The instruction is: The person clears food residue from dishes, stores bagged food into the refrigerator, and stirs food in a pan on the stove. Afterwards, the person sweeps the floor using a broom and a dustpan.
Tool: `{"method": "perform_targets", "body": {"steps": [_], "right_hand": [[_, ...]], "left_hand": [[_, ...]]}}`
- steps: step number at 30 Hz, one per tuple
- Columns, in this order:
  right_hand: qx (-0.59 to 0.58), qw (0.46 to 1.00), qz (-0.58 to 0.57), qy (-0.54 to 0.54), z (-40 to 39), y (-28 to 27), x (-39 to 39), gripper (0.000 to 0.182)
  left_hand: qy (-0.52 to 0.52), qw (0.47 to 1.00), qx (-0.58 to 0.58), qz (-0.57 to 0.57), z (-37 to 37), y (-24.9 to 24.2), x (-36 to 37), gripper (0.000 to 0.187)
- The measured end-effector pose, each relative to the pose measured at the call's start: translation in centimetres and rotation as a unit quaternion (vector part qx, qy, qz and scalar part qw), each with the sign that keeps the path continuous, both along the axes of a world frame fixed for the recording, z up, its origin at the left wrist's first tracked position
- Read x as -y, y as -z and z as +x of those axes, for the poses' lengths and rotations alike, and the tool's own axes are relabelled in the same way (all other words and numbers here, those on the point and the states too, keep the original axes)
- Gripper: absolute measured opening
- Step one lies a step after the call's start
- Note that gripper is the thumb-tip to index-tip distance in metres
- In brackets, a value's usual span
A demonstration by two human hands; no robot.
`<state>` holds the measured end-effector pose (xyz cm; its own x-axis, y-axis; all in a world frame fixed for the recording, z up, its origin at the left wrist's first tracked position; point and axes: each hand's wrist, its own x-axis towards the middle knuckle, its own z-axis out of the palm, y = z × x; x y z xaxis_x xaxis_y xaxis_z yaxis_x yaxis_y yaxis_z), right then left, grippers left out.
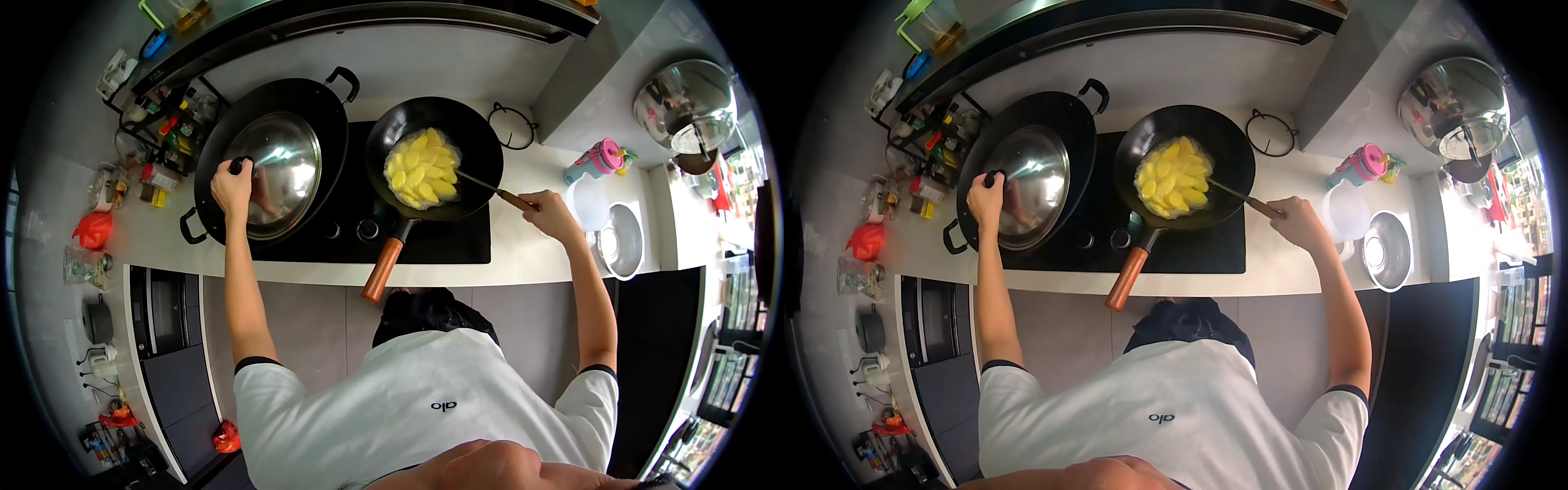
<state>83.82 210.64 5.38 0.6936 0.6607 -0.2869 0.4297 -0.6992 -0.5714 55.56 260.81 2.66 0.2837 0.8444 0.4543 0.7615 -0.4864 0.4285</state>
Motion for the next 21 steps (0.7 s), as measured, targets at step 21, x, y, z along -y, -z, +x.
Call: {"method": "perform_targets", "body": {"steps": [21], "right_hand": [[0.271, 0.960, -0.015, -0.073, -8.5, 0.3, 0.9, 0.042]], "left_hand": [[0.015, 0.999, 0.036, -0.001, -1.4, -1.4, 0.4, 0.046]]}}
